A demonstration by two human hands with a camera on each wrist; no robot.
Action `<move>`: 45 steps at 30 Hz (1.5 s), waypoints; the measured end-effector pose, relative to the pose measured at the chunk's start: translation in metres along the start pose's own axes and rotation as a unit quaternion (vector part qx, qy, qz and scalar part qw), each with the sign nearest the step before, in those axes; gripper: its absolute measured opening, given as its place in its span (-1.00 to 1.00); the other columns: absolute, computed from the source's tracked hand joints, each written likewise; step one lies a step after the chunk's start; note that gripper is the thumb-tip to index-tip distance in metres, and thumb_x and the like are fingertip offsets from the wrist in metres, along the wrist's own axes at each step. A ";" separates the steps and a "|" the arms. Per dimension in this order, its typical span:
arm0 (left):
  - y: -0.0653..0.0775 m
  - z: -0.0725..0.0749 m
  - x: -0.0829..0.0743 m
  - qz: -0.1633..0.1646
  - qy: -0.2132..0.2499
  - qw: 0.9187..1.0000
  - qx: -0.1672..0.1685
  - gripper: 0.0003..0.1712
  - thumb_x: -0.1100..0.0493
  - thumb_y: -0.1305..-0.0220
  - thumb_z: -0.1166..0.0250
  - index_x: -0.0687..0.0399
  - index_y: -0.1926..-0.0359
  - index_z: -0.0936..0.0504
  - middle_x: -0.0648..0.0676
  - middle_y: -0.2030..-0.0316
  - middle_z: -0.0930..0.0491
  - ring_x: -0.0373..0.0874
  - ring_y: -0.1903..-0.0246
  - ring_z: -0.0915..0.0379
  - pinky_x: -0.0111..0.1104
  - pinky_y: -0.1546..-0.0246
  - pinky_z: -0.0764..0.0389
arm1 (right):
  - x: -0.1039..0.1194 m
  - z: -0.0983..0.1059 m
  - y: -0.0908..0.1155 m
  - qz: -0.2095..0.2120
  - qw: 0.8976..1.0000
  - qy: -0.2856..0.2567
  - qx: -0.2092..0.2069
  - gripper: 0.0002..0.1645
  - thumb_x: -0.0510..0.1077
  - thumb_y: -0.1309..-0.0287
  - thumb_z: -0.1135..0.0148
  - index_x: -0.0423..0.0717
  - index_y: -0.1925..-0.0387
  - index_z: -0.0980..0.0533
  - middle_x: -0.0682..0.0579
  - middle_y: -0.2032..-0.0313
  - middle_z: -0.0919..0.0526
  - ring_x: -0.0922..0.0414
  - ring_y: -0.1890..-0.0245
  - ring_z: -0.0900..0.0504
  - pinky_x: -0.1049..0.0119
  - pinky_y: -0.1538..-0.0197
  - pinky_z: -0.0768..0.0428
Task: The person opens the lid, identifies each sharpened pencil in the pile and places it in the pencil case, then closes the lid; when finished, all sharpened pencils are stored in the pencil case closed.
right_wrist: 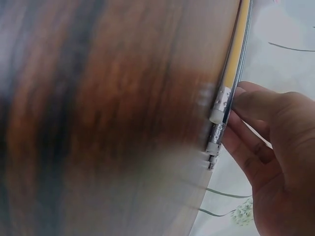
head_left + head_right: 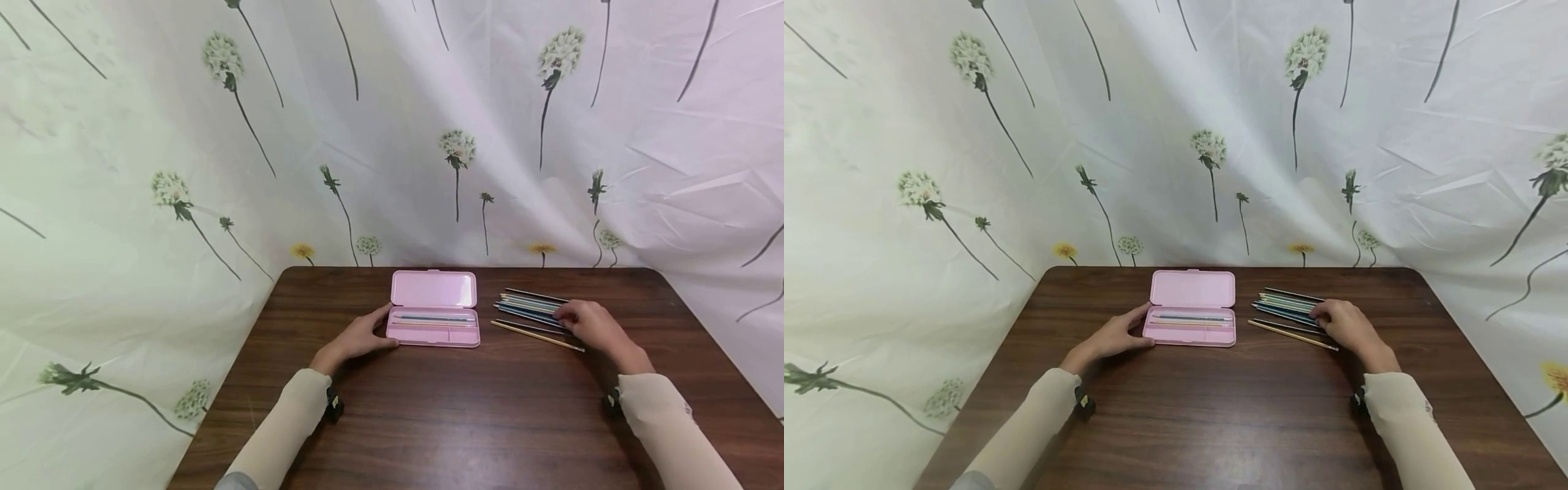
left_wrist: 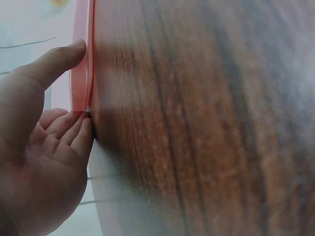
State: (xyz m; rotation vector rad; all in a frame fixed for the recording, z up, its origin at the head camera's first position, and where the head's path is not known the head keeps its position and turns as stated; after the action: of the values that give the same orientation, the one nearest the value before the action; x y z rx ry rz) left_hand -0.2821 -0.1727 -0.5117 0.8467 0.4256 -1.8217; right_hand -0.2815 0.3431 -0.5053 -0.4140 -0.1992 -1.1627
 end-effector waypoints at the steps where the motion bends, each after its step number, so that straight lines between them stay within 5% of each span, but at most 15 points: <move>1: 0.000 0.000 0.000 0.000 0.000 1.000 0.000 0.10 -0.06 -0.34 -0.52 -0.05 -0.71 -0.11 0.20 -0.63 -0.23 0.11 -0.59 -0.23 0.03 -0.58 -0.30 | 0.000 0.000 0.000 0.001 1.000 0.001 0.001 -0.83 -0.39 -0.28 -0.36 -0.19 0.17 -0.78 -0.08 0.25 -0.80 0.04 0.29 -0.72 -0.01 0.20 -0.69; 20: 0.001 -0.001 -0.003 0.000 0.012 1.000 -0.001 0.09 -0.03 -0.33 -0.53 -0.02 -0.71 -0.13 0.21 -0.63 -0.23 0.14 -0.59 -0.23 0.05 -0.57 -0.31 | 0.002 0.001 0.000 0.042 0.999 0.029 -0.013 -0.84 -0.41 -0.17 -0.44 -0.24 0.20 -0.79 0.00 0.33 -0.70 0.08 0.34 -0.63 0.07 0.26 -0.62; 34: 0.001 -0.001 -0.001 0.005 0.013 1.000 0.002 0.09 -0.02 -0.34 -0.53 -0.08 -0.71 -0.13 0.17 -0.63 -0.25 0.09 -0.60 -0.22 0.04 -0.58 -0.30 | 0.005 0.003 0.007 0.032 0.999 0.001 -0.040 -0.79 -0.44 -0.20 -0.40 -0.22 0.16 -0.80 -0.14 0.22 -0.83 -0.15 0.19 -0.79 -0.15 0.11 -0.71; 45: 0.001 -0.002 -0.002 -0.003 0.010 1.000 -0.002 0.07 -0.04 -0.35 -0.52 -0.03 -0.71 -0.13 0.21 -0.63 -0.24 0.13 -0.59 -0.24 0.05 -0.56 -0.32 | 0.020 0.016 0.002 0.064 0.994 -0.023 -0.083 -0.76 -0.47 -0.18 -0.43 -0.19 0.16 -0.82 -0.04 0.28 -0.82 0.03 0.29 -0.76 0.14 0.26 -0.66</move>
State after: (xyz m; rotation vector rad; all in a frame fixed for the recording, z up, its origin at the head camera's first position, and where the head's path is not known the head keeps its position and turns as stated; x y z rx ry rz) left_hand -0.2803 -0.1704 -0.5109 0.8615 0.4445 -1.8192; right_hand -0.2715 0.3337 -0.4839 -0.5930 -0.1146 -1.0472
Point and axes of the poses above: each hand's wrist, its own y-axis away from the middle knuckle, its own z-axis out of the back of the hand, x = y × z, the point moved 1 cm from there along -y, towards the middle knuckle
